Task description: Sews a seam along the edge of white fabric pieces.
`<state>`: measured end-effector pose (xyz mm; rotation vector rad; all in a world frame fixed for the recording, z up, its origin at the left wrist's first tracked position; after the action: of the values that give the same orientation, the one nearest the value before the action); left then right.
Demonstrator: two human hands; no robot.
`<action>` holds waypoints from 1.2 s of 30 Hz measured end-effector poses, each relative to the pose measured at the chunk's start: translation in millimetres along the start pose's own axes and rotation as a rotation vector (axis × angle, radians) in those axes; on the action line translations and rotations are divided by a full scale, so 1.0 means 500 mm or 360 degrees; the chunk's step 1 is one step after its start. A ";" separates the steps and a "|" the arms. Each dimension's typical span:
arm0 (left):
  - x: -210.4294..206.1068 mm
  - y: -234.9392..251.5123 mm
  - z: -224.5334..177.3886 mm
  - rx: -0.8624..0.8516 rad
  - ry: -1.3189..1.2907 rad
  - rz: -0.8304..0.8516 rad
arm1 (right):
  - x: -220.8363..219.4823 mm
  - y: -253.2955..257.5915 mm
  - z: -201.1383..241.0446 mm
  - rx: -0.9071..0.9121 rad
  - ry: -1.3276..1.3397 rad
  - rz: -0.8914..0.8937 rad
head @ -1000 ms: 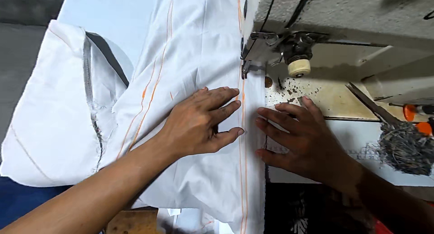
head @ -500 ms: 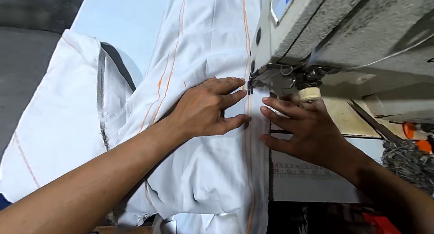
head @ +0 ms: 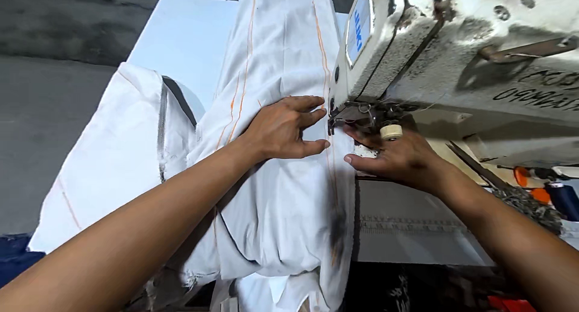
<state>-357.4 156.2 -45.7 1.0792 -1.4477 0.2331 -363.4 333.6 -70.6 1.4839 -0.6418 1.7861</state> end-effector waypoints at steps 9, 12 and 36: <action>0.141 -0.113 -0.069 0.0395 0.0131 -0.0079 | 0.011 0.000 0.015 -0.0024 0.0252 -0.0314; 0.280 -0.374 -0.145 0.0816 0.0244 -0.0983 | 0.072 -0.120 0.089 -0.0127 0.0395 -0.0759; 0.063 -0.649 -0.120 0.1709 -0.0979 -0.1587 | -0.156 -0.375 0.331 -0.1008 0.1011 -0.0206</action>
<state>-79.7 8.1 -149.9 2.7966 -1.0525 -0.0910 -108.2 308.1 -123.5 0.4849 -0.6662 1.6120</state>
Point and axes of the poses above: each hand's wrist, its own y-axis towards the middle knuckle, its own x-axis out of the back of the hand, z = x × y, the point moved 9 cm from there along y, towards the middle knuckle, and after that the axes turned 5 degrees about -z, right-handed, at the moved point
